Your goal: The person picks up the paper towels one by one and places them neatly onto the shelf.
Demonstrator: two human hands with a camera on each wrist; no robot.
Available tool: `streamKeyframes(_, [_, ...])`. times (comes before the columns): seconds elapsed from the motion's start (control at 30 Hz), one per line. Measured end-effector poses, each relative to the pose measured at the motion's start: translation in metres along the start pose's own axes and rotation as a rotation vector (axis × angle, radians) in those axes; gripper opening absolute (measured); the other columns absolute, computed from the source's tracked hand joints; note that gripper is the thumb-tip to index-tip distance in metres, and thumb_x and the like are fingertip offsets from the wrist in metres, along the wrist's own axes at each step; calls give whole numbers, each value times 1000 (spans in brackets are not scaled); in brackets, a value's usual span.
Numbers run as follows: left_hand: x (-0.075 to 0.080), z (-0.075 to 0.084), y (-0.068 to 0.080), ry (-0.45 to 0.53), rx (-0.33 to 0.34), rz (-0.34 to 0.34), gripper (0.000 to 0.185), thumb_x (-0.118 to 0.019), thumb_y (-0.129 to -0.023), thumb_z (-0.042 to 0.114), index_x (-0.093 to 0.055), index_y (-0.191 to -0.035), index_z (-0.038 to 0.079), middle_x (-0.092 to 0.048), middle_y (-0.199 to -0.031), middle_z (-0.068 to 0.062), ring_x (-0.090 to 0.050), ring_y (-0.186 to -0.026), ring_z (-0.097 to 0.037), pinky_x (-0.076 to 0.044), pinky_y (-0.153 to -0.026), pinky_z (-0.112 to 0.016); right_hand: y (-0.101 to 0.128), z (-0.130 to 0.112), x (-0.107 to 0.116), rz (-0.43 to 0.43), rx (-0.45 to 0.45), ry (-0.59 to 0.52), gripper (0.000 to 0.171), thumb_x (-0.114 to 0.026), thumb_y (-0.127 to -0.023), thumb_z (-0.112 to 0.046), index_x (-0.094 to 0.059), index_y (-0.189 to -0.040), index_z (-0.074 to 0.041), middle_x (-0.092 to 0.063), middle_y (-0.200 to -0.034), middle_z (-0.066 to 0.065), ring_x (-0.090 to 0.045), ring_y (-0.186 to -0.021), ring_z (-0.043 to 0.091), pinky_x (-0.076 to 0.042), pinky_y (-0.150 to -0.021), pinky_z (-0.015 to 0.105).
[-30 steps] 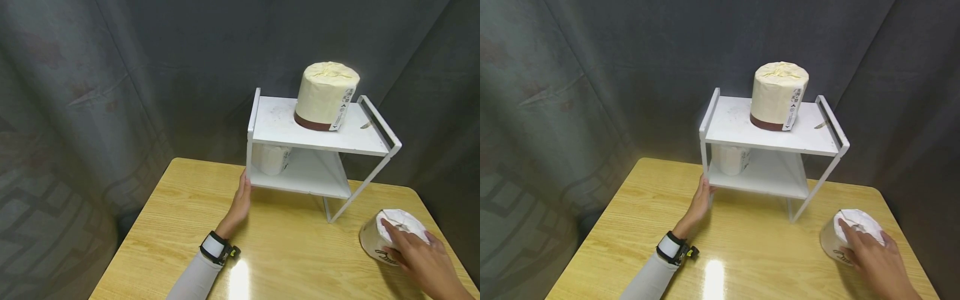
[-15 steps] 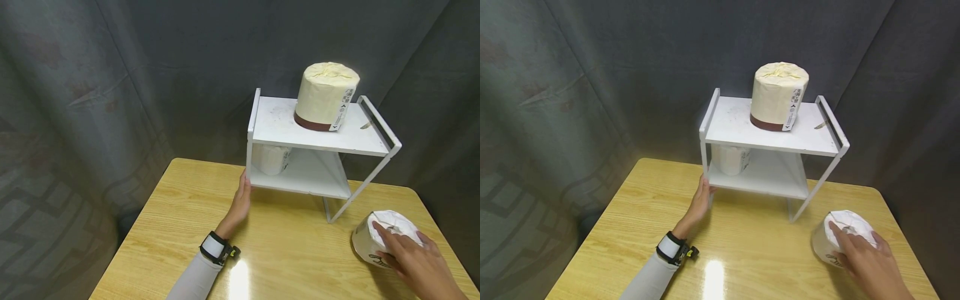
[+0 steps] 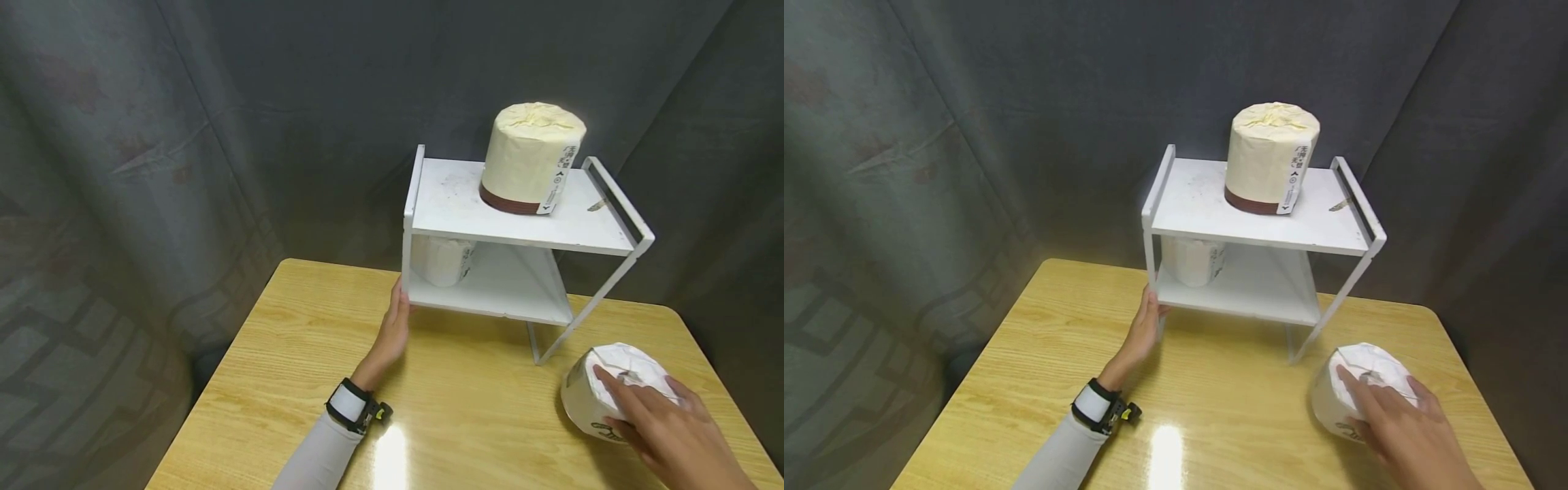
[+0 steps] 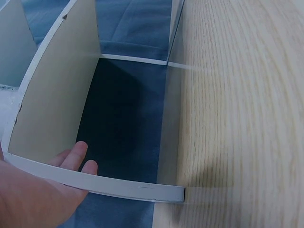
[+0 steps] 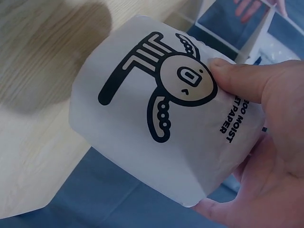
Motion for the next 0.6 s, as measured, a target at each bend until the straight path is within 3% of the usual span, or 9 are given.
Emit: streamKeyframes(0.6, [0, 0, 2, 5, 18, -2, 60, -16, -116, 50, -5, -171, 29, -16, -177, -5, -32, -156, -30, -34, -125, -52, -18, -29, 31, 75, 114, 17, 72, -20, -111, -65, -56, -152, -18, -76, -101, 5, -66, -98, 27, 2, -131, 32])
Point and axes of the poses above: each hand's wrist, its own y-axis away from the middle knuckle, its own x-axis out of the back of the hand, z = x × y, the point moved 7 cm from there along -y, towards the middle knuckle
